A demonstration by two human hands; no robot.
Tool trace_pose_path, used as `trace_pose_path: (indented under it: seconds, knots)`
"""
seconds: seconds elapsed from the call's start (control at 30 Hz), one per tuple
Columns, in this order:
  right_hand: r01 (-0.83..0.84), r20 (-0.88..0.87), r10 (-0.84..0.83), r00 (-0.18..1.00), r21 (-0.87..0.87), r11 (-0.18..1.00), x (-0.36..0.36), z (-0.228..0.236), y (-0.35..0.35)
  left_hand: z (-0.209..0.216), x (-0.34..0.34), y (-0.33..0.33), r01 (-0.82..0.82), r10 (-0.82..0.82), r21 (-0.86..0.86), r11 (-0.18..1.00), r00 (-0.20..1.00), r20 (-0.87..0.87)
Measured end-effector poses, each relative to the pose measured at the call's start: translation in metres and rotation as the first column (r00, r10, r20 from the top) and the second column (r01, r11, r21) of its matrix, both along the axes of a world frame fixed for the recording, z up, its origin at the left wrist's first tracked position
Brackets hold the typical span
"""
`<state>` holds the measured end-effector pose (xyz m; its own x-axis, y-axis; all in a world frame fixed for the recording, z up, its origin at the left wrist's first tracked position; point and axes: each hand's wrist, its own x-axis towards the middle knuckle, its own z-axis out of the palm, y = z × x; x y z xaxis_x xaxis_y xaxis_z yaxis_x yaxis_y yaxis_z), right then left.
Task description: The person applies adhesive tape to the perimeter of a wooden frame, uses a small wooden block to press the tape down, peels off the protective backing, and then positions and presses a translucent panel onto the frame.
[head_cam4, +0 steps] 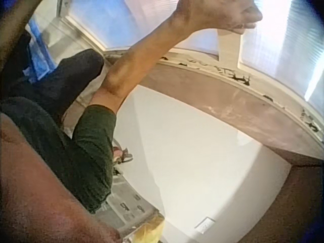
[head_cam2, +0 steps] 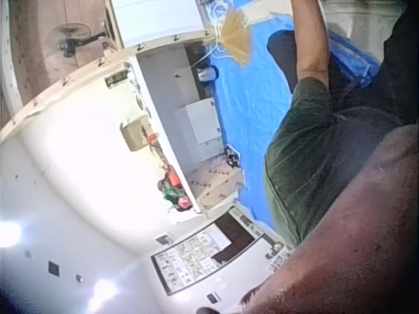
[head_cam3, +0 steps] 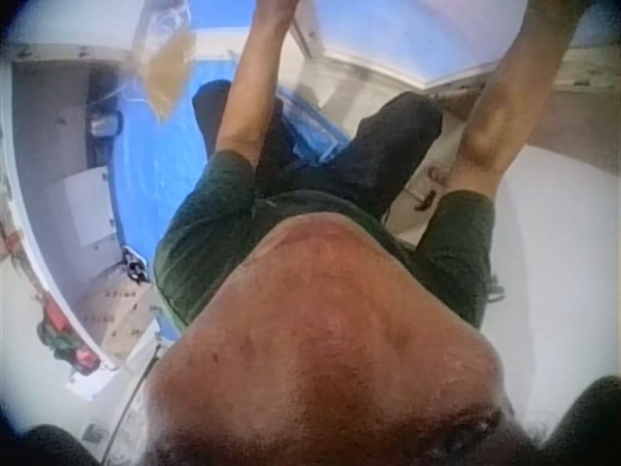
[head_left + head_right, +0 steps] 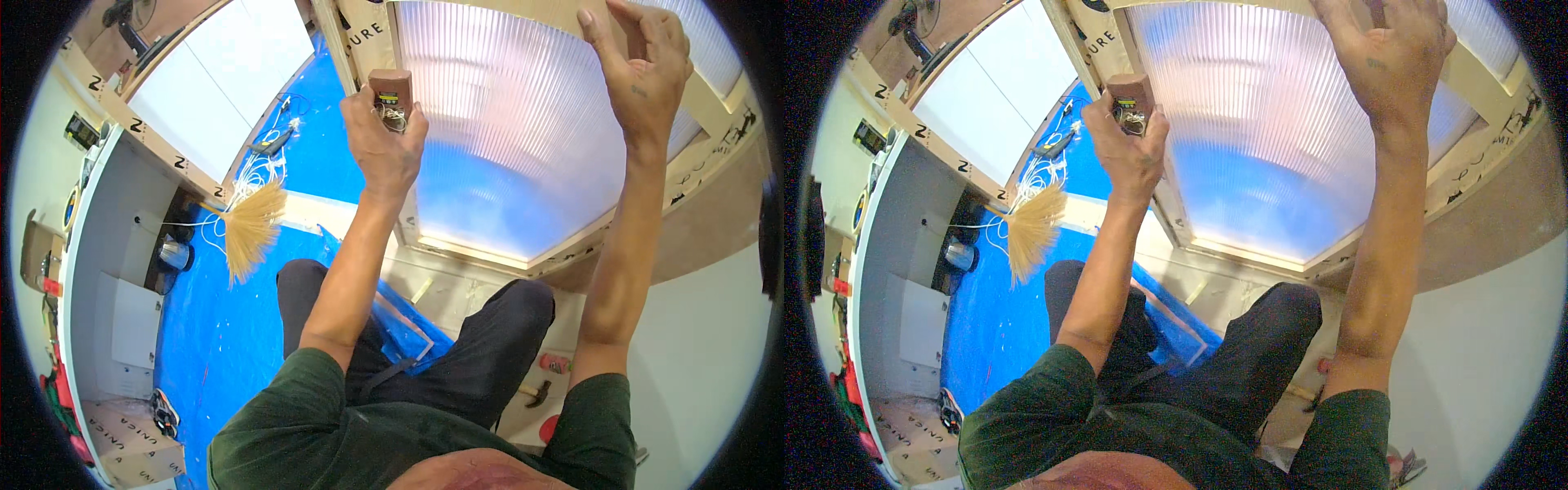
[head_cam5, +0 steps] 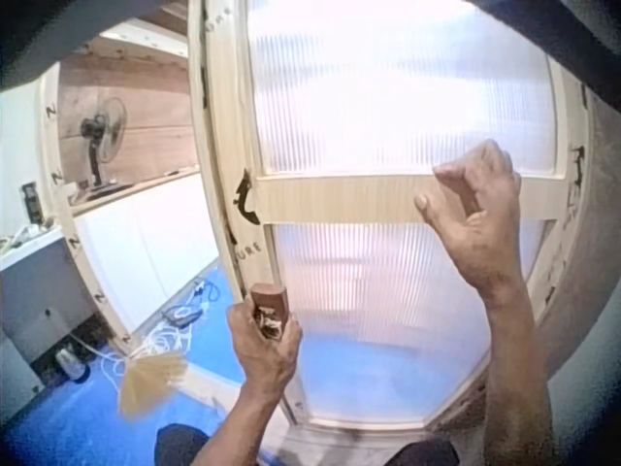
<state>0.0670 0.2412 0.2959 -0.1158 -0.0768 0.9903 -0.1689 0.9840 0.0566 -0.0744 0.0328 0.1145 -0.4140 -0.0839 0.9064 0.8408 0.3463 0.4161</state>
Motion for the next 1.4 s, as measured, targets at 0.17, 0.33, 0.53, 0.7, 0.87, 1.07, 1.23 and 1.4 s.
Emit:
trace_pose_path:
  seconds: [0.17,0.33,0.53,0.7,0.87,1.07,1.23,1.4]
  knots:
    - [-0.304,0.072,0.318,0.945,-0.154,0.94,-0.018,-0.007,0.056,0.017,0.001,0.0,-0.037,0.037,-0.002,0.999,0.996,-0.079]
    - [-0.558,0.085,0.602,0.794,-0.292,0.777,-0.033,-0.008,0.103,0.043,-0.001,0.003,-0.015,0.019,0.029,0.999,0.993,-0.115]
    - [0.038,0.003,-0.038,0.999,-0.07,0.997,0.0,-0.003,0.004,0.083,-0.007,0.0,-0.052,0.05,-0.012,0.999,0.984,-0.17]
    - [0.184,0.003,-0.184,0.983,-0.006,0.983,0.005,0.004,-0.001,0.111,-0.018,-0.01,-0.069,0.051,-0.06,0.996,0.965,-0.258]
    - [0.213,-0.034,-0.212,0.977,0.018,0.977,0.009,0.006,-0.007,0.136,-0.007,-0.017,0.006,-0.07,-0.206,0.978,0.951,-0.301]
    - [0.164,-0.039,-0.165,0.986,-0.021,0.986,0.007,0.008,-0.009,0.163,-0.018,-0.031,-0.001,-0.2,-0.418,0.909,0.877,-0.437]
    - [0.112,0.01,-0.112,0.994,0.0,0.994,0.001,0.005,0.006,0.176,-0.017,-0.03,0.023,-0.262,-0.513,0.858,0.878,-0.401]
    - [0.191,0.007,-0.192,0.981,0.07,0.979,0.004,0.008,0.014,0.173,-0.011,0.016,0.223,-0.65,-0.81,0.542,0.722,-0.236]
